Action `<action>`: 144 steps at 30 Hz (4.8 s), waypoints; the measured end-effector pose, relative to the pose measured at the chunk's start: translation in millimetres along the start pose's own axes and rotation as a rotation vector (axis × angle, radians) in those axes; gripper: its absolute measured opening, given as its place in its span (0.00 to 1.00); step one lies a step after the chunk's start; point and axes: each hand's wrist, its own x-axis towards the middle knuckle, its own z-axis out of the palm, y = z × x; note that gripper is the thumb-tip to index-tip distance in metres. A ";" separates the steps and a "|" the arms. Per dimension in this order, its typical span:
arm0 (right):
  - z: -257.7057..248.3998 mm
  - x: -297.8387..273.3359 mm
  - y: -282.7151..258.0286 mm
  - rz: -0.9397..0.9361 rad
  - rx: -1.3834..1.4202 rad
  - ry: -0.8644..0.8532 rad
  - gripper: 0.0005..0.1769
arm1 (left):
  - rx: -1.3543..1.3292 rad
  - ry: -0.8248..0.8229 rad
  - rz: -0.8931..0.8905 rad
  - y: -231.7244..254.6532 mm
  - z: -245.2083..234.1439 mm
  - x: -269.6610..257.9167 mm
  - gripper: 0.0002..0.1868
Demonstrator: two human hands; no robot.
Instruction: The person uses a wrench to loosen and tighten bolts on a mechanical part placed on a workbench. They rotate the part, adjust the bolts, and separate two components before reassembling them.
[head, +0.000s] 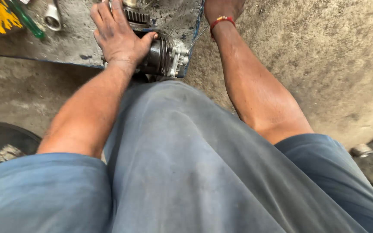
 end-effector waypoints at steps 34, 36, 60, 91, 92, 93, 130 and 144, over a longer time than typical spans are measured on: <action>-126.0 -113.8 -10.7 -0.329 0.656 -0.512 0.13 | 0.039 0.239 0.028 -14.7 42.6 12.8 0.66; -123.4 -134.1 -5.1 -0.345 0.729 -0.474 0.12 | 0.047 0.237 0.046 -17.7 45.0 9.4 0.66; -116.6 -102.6 -48.3 -0.018 0.803 -0.601 0.14 | -0.011 0.222 0.028 -11.7 35.9 9.1 0.65; -98.3 -14.0 -101.9 -0.219 0.013 0.013 0.16 | -0.199 0.186 -0.039 1.4 22.5 -4.7 0.57; -97.1 -14.1 -97.9 -0.174 0.035 -0.014 0.18 | -0.204 0.203 -0.026 -0.4 24.2 -5.5 0.57; -89.9 -9.8 -95.9 -0.141 0.071 -0.039 0.19 | -0.202 0.209 -0.020 -2.1 27.2 -4.3 0.57; -163.0 -245.6 102.1 0.080 1.034 -1.038 0.15 | -0.075 0.386 0.049 -17.4 38.9 1.1 0.57; -37.2 -282.2 108.5 -0.157 0.796 -0.577 0.08 | 0.641 0.034 0.848 -6.7 19.0 -42.2 0.69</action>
